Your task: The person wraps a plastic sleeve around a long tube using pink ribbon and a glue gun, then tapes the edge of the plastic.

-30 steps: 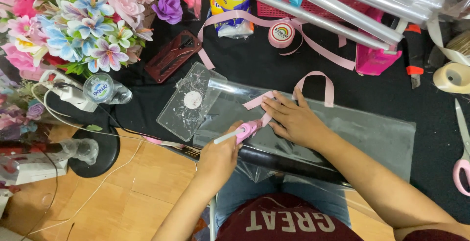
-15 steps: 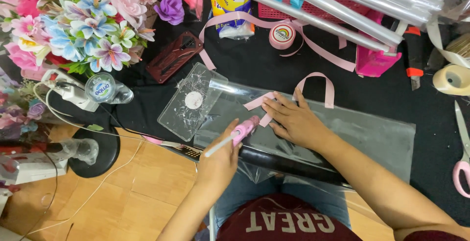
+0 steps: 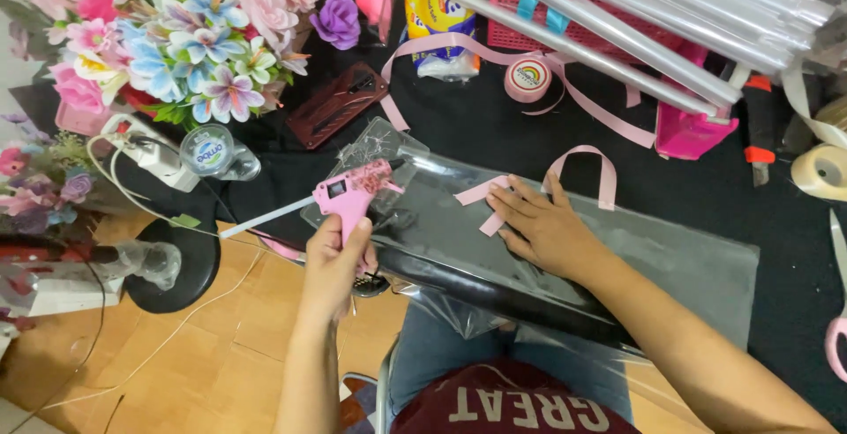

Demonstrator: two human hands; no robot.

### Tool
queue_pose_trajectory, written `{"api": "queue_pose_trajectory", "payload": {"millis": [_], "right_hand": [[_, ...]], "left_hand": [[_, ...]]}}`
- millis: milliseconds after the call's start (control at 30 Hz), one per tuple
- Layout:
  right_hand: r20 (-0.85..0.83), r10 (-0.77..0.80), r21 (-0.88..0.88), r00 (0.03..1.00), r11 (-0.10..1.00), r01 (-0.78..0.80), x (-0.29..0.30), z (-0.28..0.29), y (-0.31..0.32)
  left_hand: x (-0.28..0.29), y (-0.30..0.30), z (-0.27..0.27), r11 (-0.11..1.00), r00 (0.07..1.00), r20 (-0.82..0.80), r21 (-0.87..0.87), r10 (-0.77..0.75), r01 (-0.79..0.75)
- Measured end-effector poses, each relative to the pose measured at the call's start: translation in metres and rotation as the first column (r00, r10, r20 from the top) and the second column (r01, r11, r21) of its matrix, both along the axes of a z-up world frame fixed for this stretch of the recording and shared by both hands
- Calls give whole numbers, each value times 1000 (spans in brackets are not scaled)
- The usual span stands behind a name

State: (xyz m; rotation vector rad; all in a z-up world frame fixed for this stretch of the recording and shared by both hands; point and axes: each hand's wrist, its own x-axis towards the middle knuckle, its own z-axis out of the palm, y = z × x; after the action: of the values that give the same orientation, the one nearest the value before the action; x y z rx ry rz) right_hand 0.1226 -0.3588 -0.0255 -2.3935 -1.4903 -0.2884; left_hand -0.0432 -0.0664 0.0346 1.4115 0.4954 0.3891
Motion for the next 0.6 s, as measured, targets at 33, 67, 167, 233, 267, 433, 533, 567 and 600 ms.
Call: {"api": "queue_pose_trajectory", "payload": {"millis": [33,67,167,233,267,433,533,567,600], "right_hand": [[6,-4,10,1000,1000,4,1,-3,0],[14,10,14,1000,1000,-10,1,-4,0],[42,6,19,999,1000,-7,1,-4,1],[67,-13,-1,998,1000,13,1,0,2],[74,-1,1,997,1000,1,2,-2,2],[98,-8,-26,995,1000,11,4,-8,1],[77,-4,-22,997,1000,5,7,-14,0],[80,-3,-23,997,1000,4,7,-13,0],[82,-2,-24,997,1000,4,6,-11,0]], "left_hand": [[1,10,0,998,998,-22,38,56,-55],[2,17,-5,997,997,-14,42,70,-69],[4,43,-32,982,982,-19,35,187,-186],[7,62,-66,950,966,-37,196,255,-243],[8,65,-68,947,963,-30,196,266,-256],[20,70,-79,751,882,-280,650,380,-117],[27,59,-57,726,851,-331,683,408,-82],[28,60,-58,726,852,-328,682,408,-85],[28,61,-59,638,859,-242,760,451,-121]]}}
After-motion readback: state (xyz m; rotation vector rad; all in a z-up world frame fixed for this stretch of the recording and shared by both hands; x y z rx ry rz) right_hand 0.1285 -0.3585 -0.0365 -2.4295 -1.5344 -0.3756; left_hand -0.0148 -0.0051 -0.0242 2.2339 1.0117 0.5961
